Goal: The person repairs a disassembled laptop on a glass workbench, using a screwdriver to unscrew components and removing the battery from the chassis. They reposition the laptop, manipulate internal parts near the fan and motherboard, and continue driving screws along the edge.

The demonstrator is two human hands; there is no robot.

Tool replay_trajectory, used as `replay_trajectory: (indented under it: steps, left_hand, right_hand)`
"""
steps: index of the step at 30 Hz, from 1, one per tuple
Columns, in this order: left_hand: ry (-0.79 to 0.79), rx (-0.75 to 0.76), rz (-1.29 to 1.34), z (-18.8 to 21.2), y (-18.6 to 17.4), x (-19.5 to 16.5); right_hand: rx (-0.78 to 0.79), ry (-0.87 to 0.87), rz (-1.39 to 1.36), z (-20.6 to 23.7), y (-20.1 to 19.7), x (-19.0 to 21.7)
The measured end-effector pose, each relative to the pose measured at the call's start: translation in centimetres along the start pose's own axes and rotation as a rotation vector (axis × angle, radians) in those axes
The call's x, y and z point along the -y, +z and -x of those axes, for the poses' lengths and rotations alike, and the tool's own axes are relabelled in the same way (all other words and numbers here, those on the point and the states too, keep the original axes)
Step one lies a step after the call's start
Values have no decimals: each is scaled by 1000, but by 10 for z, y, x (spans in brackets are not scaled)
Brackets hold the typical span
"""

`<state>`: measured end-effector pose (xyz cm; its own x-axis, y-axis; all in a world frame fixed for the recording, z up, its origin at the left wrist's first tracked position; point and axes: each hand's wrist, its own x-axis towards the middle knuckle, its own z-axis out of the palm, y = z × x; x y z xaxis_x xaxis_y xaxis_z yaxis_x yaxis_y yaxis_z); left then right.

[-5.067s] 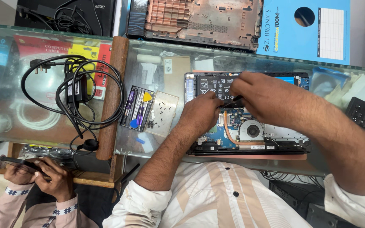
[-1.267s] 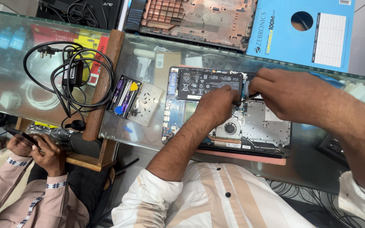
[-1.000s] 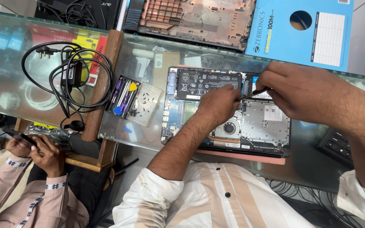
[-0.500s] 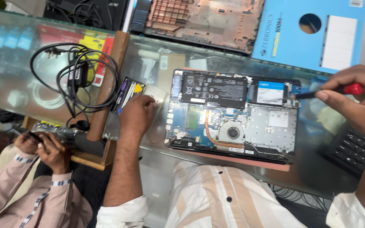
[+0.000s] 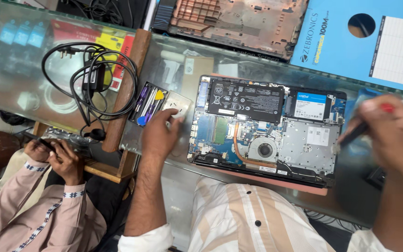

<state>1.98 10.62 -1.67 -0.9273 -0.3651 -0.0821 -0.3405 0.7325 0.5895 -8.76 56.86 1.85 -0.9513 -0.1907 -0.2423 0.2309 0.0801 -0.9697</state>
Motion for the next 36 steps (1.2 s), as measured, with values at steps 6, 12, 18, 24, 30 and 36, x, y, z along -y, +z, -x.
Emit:
replay_trajectory:
  steps: [6, 12, 18, 24, 30, 36]
  left_hand:
    - [-65, 206, 310, -17, 36, -38]
    - [-96, 328, 324, -33, 44, -49]
    - [-124, 375, 327, -41, 47, -52]
    - [-147, 399, 396, -41, 47, -51]
    - [-162, 398, 467, -34, 47, -47]
    - [-238, 434, 471, -34, 43, -49]
  right_hand:
    - [149, 633, -26, -9, 67, -12]
    - [182, 674, -186, -15, 84, -25]
    - [154, 671, -233, -24, 85, -26]
    - [141, 668, -281, -21, 88, -26]
    - [126, 655, -307, -18, 90, -30]
    - [123, 630, -307, -18, 90, -33]
